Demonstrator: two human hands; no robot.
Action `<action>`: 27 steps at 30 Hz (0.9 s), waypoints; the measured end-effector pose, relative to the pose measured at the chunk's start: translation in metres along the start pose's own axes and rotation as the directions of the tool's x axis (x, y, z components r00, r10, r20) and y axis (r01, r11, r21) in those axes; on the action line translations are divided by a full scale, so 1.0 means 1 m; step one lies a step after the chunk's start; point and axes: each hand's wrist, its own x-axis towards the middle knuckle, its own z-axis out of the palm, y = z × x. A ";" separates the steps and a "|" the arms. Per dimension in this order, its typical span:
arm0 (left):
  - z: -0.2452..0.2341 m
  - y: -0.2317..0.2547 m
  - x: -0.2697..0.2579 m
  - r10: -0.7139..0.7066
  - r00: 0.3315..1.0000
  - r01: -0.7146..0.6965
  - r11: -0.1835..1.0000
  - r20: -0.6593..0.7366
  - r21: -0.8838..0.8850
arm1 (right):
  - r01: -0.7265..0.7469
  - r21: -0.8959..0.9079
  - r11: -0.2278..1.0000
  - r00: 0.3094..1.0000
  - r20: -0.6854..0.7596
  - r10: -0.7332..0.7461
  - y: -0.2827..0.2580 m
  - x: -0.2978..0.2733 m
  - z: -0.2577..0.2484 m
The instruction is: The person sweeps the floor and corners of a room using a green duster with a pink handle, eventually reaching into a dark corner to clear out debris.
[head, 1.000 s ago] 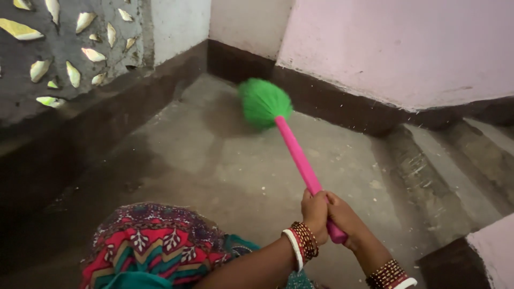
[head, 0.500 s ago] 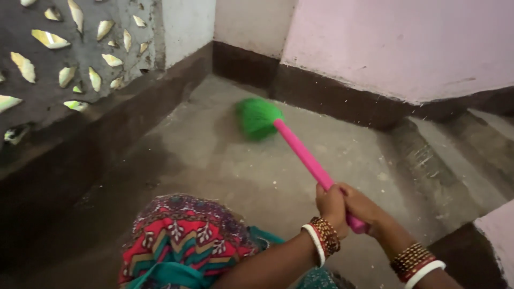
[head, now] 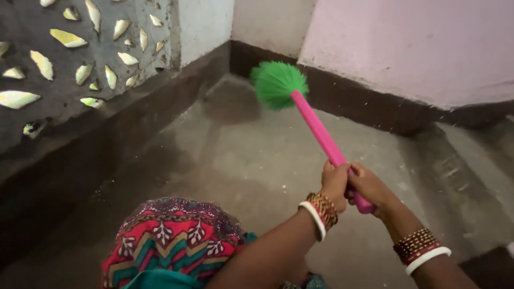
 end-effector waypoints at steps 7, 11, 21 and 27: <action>-0.006 -0.080 0.183 0.096 0.994 -0.096 0.995 -0.046 -0.005 | -0.074 -0.463 0.883 0.992 -0.124 0.018 0.017 0.091 -0.055; 0.028 -0.079 0.217 0.071 0.976 0.026 0.900 -0.207 0.435 | -0.145 -0.508 0.849 0.989 -0.107 0.105 0.056 0.169 -0.115; 0.010 -0.158 0.305 0.143 0.973 0.039 0.676 -0.182 0.736 | -0.238 -0.149 0.960 0.940 0.212 0.266 0.168 0.258 -0.202; 0.011 -0.162 0.334 0.119 0.993 -0.065 0.713 -0.029 0.698 | -0.510 -0.024 0.860 0.815 0.307 0.492 0.149 0.274 -0.240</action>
